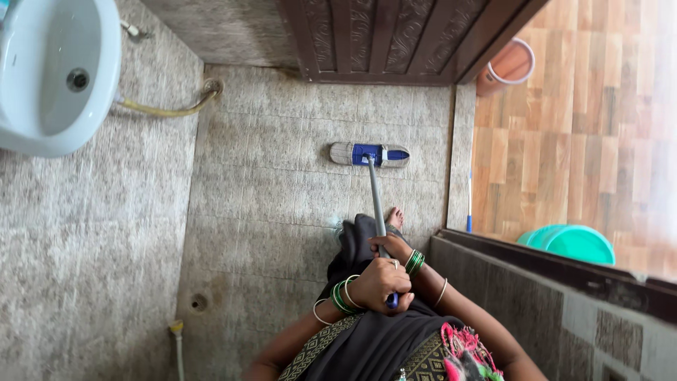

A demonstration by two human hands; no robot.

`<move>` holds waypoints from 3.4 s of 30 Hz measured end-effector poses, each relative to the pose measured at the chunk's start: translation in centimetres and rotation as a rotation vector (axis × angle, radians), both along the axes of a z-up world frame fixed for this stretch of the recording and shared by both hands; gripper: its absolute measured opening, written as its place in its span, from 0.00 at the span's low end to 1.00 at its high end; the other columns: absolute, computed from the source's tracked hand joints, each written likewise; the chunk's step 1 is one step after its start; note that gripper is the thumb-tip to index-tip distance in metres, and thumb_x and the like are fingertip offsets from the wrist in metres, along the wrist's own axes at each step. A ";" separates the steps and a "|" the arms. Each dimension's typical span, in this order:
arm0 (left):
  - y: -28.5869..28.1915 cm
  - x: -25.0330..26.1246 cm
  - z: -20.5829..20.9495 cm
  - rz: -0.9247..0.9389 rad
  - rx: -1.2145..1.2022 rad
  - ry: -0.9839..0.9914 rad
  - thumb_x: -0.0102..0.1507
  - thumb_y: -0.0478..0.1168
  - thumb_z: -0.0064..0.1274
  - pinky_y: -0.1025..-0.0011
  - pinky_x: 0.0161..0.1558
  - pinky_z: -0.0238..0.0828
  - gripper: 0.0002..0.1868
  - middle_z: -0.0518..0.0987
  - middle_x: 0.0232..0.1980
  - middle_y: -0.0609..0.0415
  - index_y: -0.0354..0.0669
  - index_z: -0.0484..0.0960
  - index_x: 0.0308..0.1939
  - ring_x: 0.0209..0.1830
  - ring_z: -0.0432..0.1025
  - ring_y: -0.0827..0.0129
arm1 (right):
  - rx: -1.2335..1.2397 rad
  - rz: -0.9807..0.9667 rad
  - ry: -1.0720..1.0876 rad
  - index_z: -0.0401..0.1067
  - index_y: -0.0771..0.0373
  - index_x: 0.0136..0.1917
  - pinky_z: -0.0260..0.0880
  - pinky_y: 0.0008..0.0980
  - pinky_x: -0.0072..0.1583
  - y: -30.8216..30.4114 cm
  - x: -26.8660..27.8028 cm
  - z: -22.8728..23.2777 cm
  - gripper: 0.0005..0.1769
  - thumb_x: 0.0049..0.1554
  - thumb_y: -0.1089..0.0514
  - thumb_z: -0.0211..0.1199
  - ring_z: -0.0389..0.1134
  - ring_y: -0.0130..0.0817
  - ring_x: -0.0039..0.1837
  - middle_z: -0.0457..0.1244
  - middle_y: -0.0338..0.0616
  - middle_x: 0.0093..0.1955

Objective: The person cleans the floor by hand using a mop, moving the mop head across the tiled surface in a small room and near a doorway, while several buckets of water are placed nearby.

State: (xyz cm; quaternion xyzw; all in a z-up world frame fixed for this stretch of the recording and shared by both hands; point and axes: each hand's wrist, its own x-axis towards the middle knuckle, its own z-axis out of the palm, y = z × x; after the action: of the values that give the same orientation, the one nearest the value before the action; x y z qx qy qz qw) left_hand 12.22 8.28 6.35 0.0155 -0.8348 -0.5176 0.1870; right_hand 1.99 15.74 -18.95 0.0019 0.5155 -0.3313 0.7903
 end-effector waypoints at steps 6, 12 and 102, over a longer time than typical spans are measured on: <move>-1.2 -0.8 -1.1 0.067 0.027 0.045 0.55 0.36 0.56 0.61 0.35 0.67 0.12 0.71 0.24 0.54 0.43 0.68 0.20 0.26 0.70 0.59 | 0.179 -0.003 -0.031 0.69 0.62 0.33 0.65 0.29 0.31 -1.8 -1.0 -0.7 0.16 0.58 0.55 0.67 0.63 0.28 0.28 0.63 0.40 0.29; -2.9 -2.5 -5.2 0.113 -0.060 -0.030 0.54 0.35 0.55 0.61 0.36 0.67 0.10 0.69 0.25 0.53 0.43 0.69 0.21 0.27 0.69 0.58 | 0.014 -0.066 0.088 0.67 0.67 0.35 0.65 0.32 0.29 -5.8 -3.3 -2.8 0.15 0.57 0.57 0.67 0.65 0.32 0.27 0.63 0.44 0.28; -2.9 5.3 -10.6 0.249 -0.163 -0.284 0.55 0.36 0.59 0.59 0.41 0.68 0.12 0.71 0.29 0.48 0.39 0.70 0.23 0.35 0.70 0.54 | -0.007 -0.160 0.111 0.68 0.66 0.51 0.69 0.41 0.32 -13.4 4.4 -1.4 0.18 0.52 0.59 0.73 0.68 0.39 0.31 0.67 0.51 0.35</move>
State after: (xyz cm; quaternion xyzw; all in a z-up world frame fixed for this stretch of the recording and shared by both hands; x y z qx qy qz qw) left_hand 17.49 5.37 -4.23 0.1760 -0.8836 -0.4138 0.1306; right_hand 6.35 2.39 -20.38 0.0220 0.5556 -0.3946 0.7315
